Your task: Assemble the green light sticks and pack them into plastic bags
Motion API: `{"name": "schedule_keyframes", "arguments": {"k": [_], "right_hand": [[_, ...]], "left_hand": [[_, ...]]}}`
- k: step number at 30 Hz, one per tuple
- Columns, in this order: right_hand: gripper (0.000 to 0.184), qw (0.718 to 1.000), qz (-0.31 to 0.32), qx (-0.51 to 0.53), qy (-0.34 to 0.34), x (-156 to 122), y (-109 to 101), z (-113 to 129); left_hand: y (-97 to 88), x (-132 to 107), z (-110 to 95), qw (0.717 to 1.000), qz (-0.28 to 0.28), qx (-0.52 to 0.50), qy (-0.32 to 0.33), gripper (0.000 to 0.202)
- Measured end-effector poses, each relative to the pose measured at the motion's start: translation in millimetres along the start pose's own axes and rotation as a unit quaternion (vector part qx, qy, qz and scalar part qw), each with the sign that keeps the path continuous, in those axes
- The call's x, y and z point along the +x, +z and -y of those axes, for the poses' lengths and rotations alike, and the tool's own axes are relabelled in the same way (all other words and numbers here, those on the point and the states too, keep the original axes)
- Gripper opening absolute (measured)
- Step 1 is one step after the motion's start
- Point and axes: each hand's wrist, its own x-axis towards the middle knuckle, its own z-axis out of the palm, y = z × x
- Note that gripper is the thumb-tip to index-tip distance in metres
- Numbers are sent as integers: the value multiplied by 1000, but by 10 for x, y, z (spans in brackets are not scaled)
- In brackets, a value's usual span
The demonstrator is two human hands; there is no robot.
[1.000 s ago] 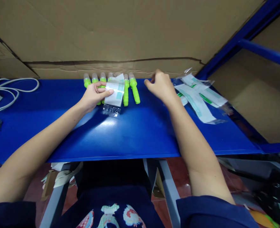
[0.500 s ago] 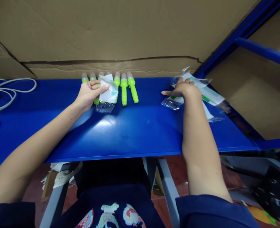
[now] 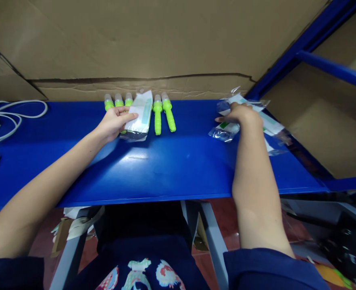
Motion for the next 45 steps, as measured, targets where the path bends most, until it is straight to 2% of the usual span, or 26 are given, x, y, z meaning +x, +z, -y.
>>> {"name": "schedule_keyframes", "arguments": {"k": [3,6,8,12,15,18,23,25,32,37,42,45], "right_hand": [[66,997,-67,12,-46,7,33,135],[51,980,-107,46,-161,-16,127,349],[42,969,-121,57,-209,-58,217,508],[43,954,-74,57,-286,-200,382,781],[41,946,-57,37,-317,-317,448,899],[40,946,-46,5,-321,-405,482,958],[37,951,-46,-32,-305,-468,528,1007],[38,952,-48,-35,-300,-470,541,1013],[41,951,-46,-25,-303,-455,561,1004],[41,954,-46,-25,-296,-480,557,1022],[32,957,-44,-15,-285,-467,549,1032],[28,956,-34,1,-291,-440,527,1022]], "left_hand": [[68,-38,-49,997,-34,-51,-45,55],[120,-80,-97,991,-55,-94,-77,63],[136,-99,-119,988,-58,-115,-84,63],[132,-102,-121,985,-55,-145,-80,56],[119,-84,-90,984,-47,-151,-81,45],[111,-69,-63,984,-45,-154,-80,39],[108,-79,-58,985,-65,-135,-89,64],[103,-86,-58,986,-59,-132,-88,67],[57,-63,-17,984,-41,-155,-81,60],[43,-65,4,984,-7,-161,-77,46],[48,-82,-13,983,10,-172,-70,34],[63,-84,-43,980,-5,-180,-83,28]]}}
